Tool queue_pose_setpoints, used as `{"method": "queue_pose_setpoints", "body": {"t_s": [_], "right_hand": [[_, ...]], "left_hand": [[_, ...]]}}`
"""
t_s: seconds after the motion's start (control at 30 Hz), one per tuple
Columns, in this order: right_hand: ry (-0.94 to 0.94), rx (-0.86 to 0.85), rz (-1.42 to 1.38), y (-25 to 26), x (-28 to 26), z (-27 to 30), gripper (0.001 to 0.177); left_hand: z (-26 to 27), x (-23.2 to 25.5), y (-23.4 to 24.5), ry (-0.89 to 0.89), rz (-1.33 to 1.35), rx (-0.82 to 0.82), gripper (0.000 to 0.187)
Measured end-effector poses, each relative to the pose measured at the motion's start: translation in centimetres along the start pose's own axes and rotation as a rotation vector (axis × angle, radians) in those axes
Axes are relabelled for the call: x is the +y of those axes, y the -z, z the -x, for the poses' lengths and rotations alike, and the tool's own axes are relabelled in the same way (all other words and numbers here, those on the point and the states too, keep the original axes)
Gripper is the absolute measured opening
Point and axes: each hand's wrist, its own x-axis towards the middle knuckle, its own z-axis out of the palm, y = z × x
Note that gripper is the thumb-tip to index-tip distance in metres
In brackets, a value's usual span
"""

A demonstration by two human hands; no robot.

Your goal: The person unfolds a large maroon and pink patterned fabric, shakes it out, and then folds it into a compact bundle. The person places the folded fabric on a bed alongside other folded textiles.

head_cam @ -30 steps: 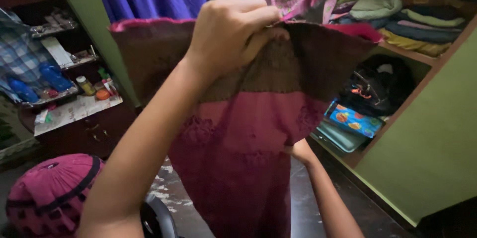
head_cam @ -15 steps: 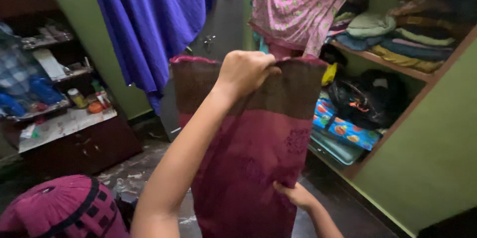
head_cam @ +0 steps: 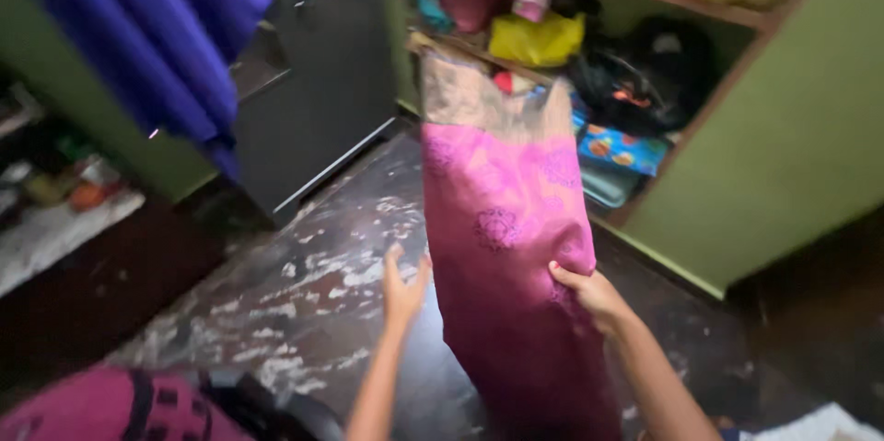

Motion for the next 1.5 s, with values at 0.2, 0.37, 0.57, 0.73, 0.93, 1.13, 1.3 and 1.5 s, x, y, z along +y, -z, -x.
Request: {"method": "queue_pose_setpoints", "body": {"t_s": [0.2,0.37,0.57,0.73,0.93,1.13,1.3,1.5], "right_hand": [[0.014,0.227,-0.154,2.0,2.0,3.5,0.036],[-0.057,0.425,-0.368,4.6,4.5,8.8,0.034],[-0.014,0.610,-0.509,9.8,7.0,16.2,0.029],[0.023,0.650,-0.537,14.0,8.9,21.4,0.028],[0.378,0.383,-0.525,20.5,14.9,30.1,0.040],[-0.256,0.582,0.016,19.7,31.7,29.0,0.044],[0.175,0.584,-0.543,16.0,33.1,33.7,0.042],[0.404,0.581,-0.471,12.8,29.2,41.8,0.043]], "left_hand": [[11.8,-9.2,-7.1,0.251,0.048,-0.315,0.087],[7.6,-15.2,-9.1,0.494,0.129,-0.588,0.086],[11.7,-13.0,-10.1,0.890,0.482,-1.262,0.055],[13.0,-2.9,-6.8,0.525,0.417,-1.198,0.039],[15.4,11.2,-0.1,0.374,0.519,-1.061,0.030],[19.0,13.9,-1.3,-0.103,0.133,-0.776,0.054],[23.3,15.6,0.0,0.112,0.287,-0.741,0.053],[23.4,24.4,3.9,0.128,0.803,-0.965,0.079]]}}
